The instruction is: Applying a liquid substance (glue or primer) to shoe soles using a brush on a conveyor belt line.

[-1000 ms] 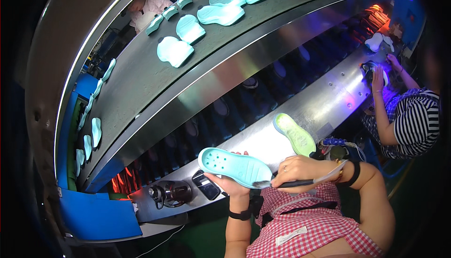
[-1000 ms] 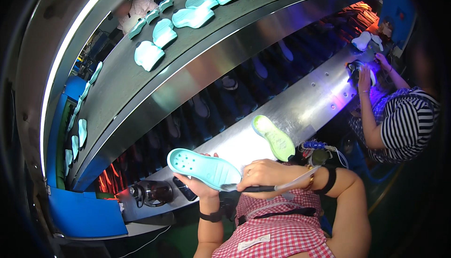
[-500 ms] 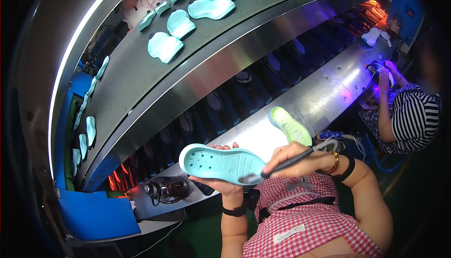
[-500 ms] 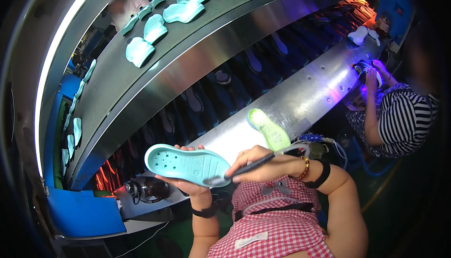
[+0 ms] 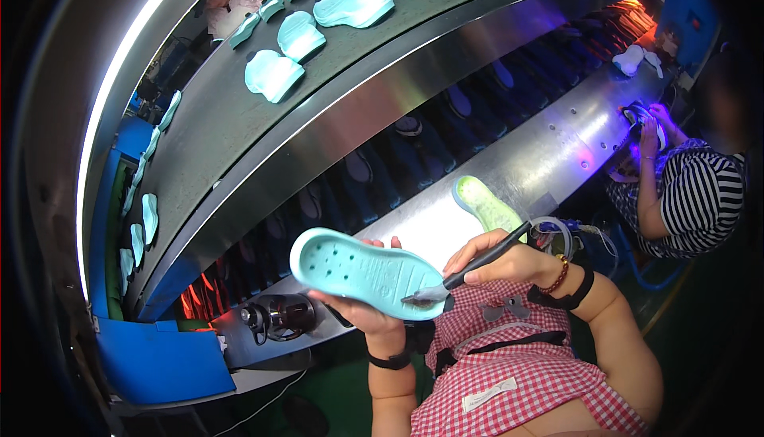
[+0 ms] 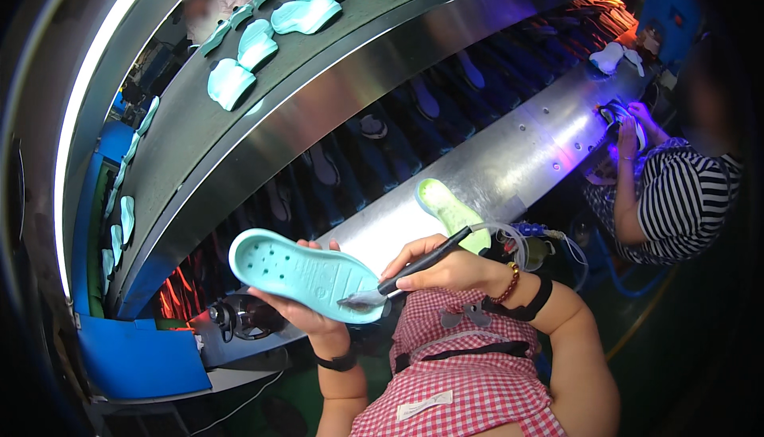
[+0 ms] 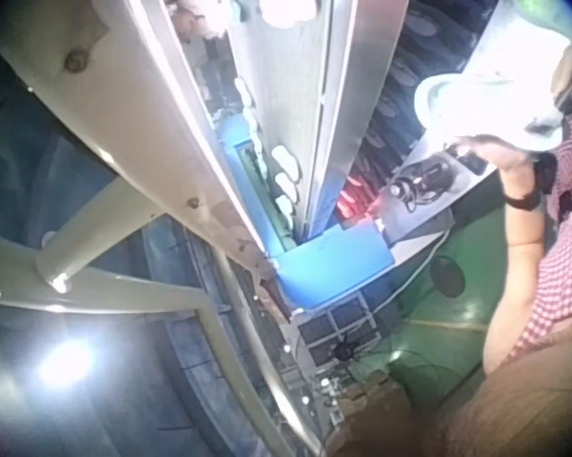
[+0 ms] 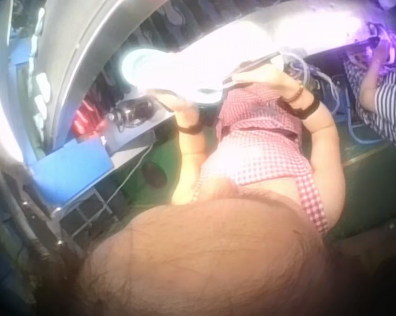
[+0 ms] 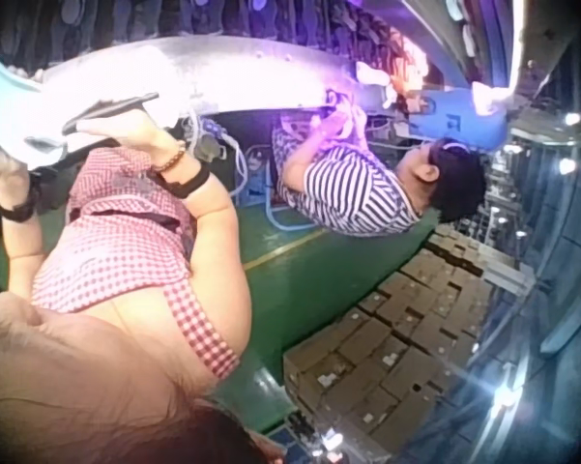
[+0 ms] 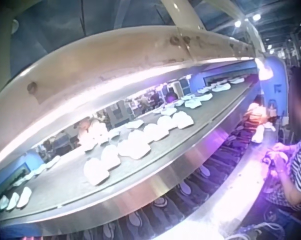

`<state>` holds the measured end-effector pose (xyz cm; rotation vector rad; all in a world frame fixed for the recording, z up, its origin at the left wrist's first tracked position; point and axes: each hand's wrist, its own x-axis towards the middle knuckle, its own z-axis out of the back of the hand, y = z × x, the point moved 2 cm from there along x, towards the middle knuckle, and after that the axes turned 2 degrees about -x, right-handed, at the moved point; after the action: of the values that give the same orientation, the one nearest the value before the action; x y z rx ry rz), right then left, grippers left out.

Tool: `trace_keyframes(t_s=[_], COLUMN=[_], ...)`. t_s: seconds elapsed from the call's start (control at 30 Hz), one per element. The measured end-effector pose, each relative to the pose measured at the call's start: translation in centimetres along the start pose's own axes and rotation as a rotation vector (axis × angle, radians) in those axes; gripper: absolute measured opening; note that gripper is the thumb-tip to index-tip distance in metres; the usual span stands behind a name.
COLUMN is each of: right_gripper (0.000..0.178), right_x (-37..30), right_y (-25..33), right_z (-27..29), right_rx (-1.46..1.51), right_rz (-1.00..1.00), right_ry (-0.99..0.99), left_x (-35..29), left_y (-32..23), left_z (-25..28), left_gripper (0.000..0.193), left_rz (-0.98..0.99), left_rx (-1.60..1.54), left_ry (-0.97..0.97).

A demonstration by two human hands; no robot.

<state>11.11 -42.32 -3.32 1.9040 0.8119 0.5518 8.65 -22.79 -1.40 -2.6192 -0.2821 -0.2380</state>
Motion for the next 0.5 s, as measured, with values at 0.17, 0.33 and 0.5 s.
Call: trace_keyframes(t_s=[0.17,0.33,0.5], right_gripper=[0.015,0.018,0.020], right_x=[0.1,-0.5,0.4], right_y=[-1.2,1.3,3.1], right_z=[-1.7,-1.3,-0.5], right_rx=[0.299,-0.123,-0.497], right_rz=[-0.019,0.048,0.114], right_ry=[-0.147,0.049,0.092], left_x=[-2.6,-2.2,-1.5], left_y=[3.1,2.7,2.6], left_z=[-1.5,0.3,0.8], left_gripper=[0.056,0.055,0.054], left_rz=[0.102,0.193,0.171], left_rx=[-0.057,-0.093,0.029], left_ry=[-0.223,-0.115,-0.060])
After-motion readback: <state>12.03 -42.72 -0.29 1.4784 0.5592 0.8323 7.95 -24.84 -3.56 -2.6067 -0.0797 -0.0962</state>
